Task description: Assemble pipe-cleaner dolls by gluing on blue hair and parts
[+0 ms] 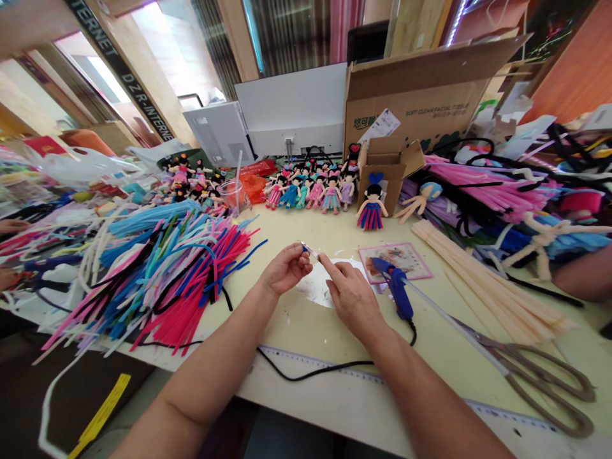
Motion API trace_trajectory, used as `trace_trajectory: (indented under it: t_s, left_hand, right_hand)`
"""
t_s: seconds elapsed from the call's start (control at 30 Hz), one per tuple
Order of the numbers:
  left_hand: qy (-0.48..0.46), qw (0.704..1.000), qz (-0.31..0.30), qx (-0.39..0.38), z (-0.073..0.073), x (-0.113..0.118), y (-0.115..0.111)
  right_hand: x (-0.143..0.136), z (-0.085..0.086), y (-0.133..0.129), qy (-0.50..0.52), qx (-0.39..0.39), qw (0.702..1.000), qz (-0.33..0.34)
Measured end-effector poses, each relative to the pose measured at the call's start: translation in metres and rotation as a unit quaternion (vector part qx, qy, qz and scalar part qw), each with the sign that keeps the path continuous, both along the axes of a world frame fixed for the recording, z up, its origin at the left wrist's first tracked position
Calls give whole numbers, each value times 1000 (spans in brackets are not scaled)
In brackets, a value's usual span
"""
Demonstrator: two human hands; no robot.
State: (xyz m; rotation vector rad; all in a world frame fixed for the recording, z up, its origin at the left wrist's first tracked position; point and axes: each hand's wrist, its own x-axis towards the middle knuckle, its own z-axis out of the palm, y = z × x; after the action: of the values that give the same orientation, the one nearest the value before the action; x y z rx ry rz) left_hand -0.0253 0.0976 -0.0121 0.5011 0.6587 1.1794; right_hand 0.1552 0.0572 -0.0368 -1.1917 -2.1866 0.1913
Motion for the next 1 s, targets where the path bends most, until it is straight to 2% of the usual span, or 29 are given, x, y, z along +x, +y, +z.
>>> trace_trajectory:
  t_s: [0.33, 0.63, 0.7, 0.8, 0.87, 0.9, 0.93, 1.0]
  left_hand:
    - [9, 1000, 1, 4, 1, 1, 0]
    - [14, 1000, 8, 1, -2, 1, 1]
    - [12, 1000, 8, 3, -1, 1, 1]
    - [5, 1000, 21, 9, -1, 0, 1]
    - [6, 999, 38, 12, -2, 0, 2]
    - [10, 999, 45, 12, -2, 0, 3]
    - [16, 999, 49, 12, -2, 0, 3]
    - [33, 998, 54, 12, -3, 0, 4]
  right_hand:
    - [-3, 1, -3, 46, -22, 999, 7]
    - [-7, 6, -8, 129, -108, 985, 23]
    - [-9, 5, -8, 186, -177, 966, 40]
    - [-12, 5, -8, 294, -334, 893, 63]
    - [-11, 6, -7, 336, -383, 859, 54]
    - [-10, 7, -6, 338, -375, 862, 45]
    - [-9, 8, -6, 327, -350, 877, 33]
    - [-6, 10, -6, 272, -275, 922, 9]
